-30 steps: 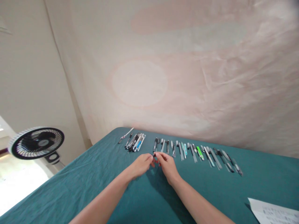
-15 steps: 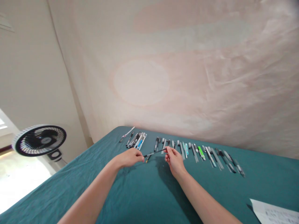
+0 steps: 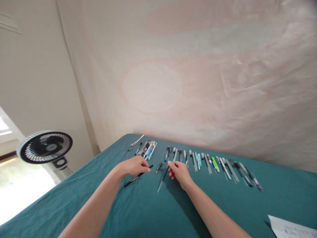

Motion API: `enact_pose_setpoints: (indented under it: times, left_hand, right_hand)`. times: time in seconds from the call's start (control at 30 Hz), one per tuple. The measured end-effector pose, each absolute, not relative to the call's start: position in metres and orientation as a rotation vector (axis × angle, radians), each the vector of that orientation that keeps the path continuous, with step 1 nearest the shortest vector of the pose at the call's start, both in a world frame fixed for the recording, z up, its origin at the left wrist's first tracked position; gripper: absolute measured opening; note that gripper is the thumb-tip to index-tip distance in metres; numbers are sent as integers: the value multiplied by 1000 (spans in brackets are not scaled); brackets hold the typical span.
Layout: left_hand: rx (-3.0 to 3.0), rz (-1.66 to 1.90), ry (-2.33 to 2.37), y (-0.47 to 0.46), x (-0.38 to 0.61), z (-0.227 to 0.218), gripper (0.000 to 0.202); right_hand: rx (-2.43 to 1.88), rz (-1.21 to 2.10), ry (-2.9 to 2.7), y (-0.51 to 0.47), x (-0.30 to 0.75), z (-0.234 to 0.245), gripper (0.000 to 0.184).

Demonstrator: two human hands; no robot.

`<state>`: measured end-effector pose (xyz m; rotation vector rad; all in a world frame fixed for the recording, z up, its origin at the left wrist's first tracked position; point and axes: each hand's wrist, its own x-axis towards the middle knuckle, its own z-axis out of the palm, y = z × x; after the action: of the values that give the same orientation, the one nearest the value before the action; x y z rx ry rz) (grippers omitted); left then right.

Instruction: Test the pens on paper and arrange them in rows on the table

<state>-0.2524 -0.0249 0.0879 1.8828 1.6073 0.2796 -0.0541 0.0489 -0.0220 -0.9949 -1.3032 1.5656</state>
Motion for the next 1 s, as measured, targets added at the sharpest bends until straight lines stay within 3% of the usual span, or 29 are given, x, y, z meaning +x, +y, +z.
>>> enact_pose_setpoints:
  times: [0.33, 0.63, 0.83, 1.0]
  left_hand:
    - [1836, 454, 1644, -19, -234, 66, 37]
    - [1777, 798, 1626, -10, -201, 39, 42]
    - [1764, 854, 1679, -2, -200, 25, 51]
    - [2079, 904, 2014, 3, -225, 16, 33]
  right_hand:
    - [-1039, 1527, -1486, 42, -56, -16, 30]
    - [-756, 1584, -1625, 18, -58, -4, 24]
    - [-871, 1539, -1554, 19, -62, -10, 25]
    - [-1086, 1454, -1567, 26, -61, -22, 39]
